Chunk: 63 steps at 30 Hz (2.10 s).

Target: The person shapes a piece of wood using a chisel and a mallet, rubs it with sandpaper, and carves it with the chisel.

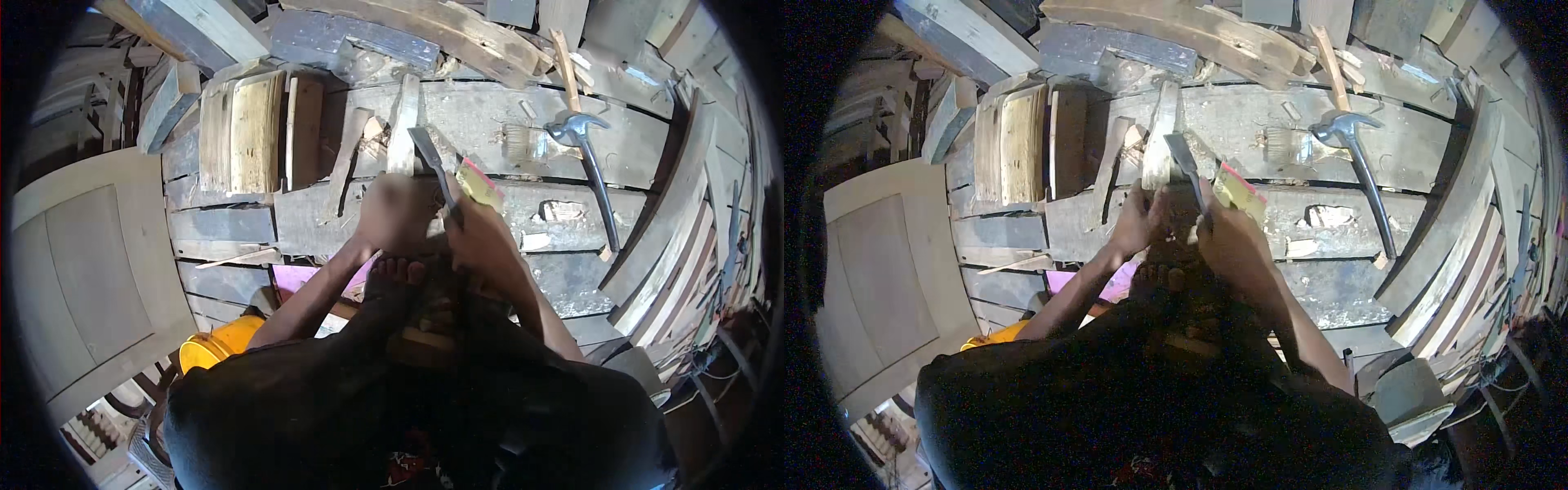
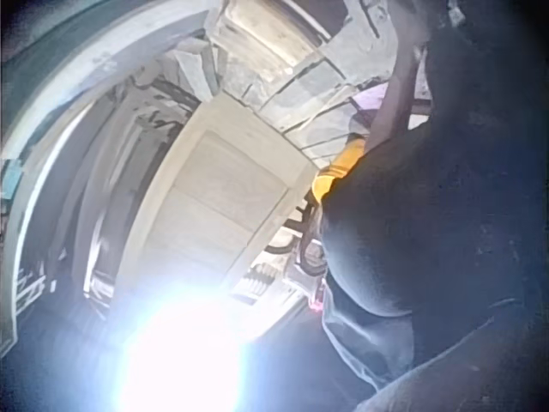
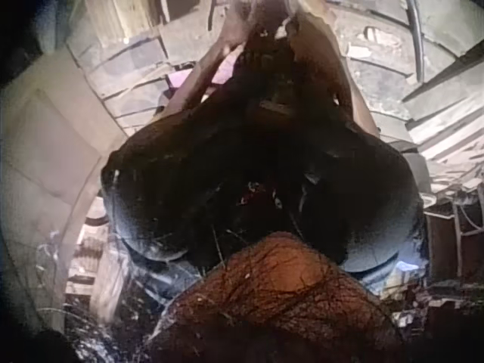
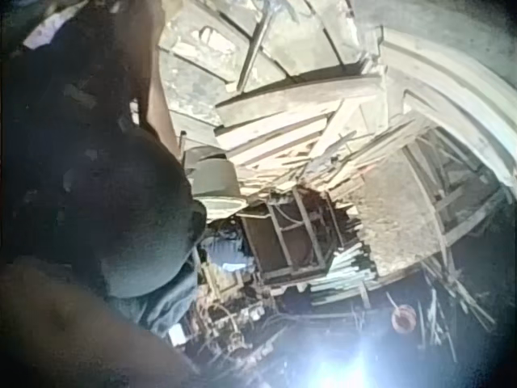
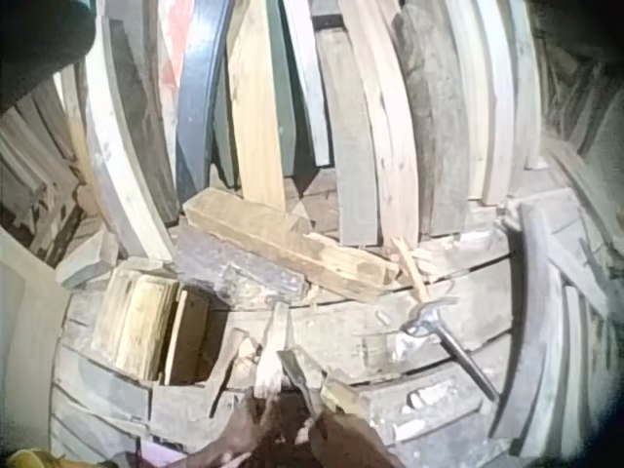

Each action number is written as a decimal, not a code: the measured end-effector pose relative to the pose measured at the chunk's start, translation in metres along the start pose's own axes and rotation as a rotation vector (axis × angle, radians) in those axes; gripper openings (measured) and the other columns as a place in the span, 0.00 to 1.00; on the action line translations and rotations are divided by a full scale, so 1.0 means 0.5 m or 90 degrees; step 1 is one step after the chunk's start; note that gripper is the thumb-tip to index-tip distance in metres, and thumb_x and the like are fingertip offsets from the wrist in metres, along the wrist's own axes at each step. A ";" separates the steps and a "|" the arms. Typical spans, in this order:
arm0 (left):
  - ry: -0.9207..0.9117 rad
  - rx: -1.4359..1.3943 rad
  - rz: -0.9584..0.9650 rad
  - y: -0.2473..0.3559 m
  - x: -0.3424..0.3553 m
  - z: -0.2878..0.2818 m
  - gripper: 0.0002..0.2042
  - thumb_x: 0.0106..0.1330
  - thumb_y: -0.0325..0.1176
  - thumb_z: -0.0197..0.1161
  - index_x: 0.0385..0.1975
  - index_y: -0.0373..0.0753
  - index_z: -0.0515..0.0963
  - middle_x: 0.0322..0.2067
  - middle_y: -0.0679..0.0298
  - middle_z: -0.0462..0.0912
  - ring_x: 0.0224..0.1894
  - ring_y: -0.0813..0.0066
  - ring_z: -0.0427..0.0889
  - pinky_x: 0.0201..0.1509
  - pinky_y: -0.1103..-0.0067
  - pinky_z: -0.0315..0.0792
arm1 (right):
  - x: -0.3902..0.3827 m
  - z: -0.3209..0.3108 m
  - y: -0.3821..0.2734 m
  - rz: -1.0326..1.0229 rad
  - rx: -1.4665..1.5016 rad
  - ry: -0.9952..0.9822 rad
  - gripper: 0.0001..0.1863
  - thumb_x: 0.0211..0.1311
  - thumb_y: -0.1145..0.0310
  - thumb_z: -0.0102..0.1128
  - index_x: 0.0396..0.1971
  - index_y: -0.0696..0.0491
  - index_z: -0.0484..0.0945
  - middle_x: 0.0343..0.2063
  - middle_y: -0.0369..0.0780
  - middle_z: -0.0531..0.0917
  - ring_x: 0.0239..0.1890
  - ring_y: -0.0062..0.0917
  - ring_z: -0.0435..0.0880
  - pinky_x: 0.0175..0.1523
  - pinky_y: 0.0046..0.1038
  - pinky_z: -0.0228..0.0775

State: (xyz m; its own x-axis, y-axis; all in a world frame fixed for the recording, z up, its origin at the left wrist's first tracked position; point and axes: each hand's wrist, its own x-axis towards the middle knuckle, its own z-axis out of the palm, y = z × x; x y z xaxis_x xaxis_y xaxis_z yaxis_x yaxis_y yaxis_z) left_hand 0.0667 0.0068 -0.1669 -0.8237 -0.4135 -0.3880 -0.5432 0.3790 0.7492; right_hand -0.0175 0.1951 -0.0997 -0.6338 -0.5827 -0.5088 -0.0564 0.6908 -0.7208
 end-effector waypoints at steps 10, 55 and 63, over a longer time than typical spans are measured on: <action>-0.042 0.098 -0.032 0.000 0.001 -0.019 0.27 0.77 0.51 0.57 0.52 0.26 0.69 0.26 0.50 0.78 0.28 0.65 0.78 0.33 0.67 0.71 | -0.010 0.018 0.006 -0.033 -0.097 0.015 0.35 0.68 0.68 0.54 0.74 0.54 0.56 0.30 0.59 0.84 0.38 0.55 0.87 0.48 0.53 0.78; -0.172 -0.122 -0.114 -0.017 0.020 -0.067 0.19 0.80 0.48 0.55 0.51 0.36 0.71 0.28 0.65 0.79 0.26 0.82 0.76 0.27 0.79 0.70 | -0.043 0.061 0.005 -0.069 0.006 0.038 0.32 0.67 0.69 0.57 0.71 0.53 0.63 0.46 0.58 0.83 0.48 0.59 0.82 0.54 0.52 0.74; -0.140 -0.157 -0.109 -0.008 0.018 -0.049 0.20 0.79 0.46 0.57 0.47 0.30 0.73 0.28 0.59 0.84 0.27 0.73 0.81 0.32 0.72 0.76 | -0.024 0.047 0.005 -0.036 -0.043 0.010 0.30 0.68 0.67 0.56 0.69 0.54 0.63 0.36 0.58 0.84 0.42 0.58 0.84 0.50 0.52 0.76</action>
State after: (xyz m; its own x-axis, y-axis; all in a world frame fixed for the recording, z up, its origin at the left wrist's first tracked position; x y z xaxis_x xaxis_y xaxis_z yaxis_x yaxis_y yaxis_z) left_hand 0.0655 -0.0186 -0.1601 -0.7546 -0.2553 -0.6045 -0.6423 0.0984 0.7601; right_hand 0.0081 0.1937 -0.1063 -0.6398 -0.6149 -0.4611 -0.1439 0.6852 -0.7140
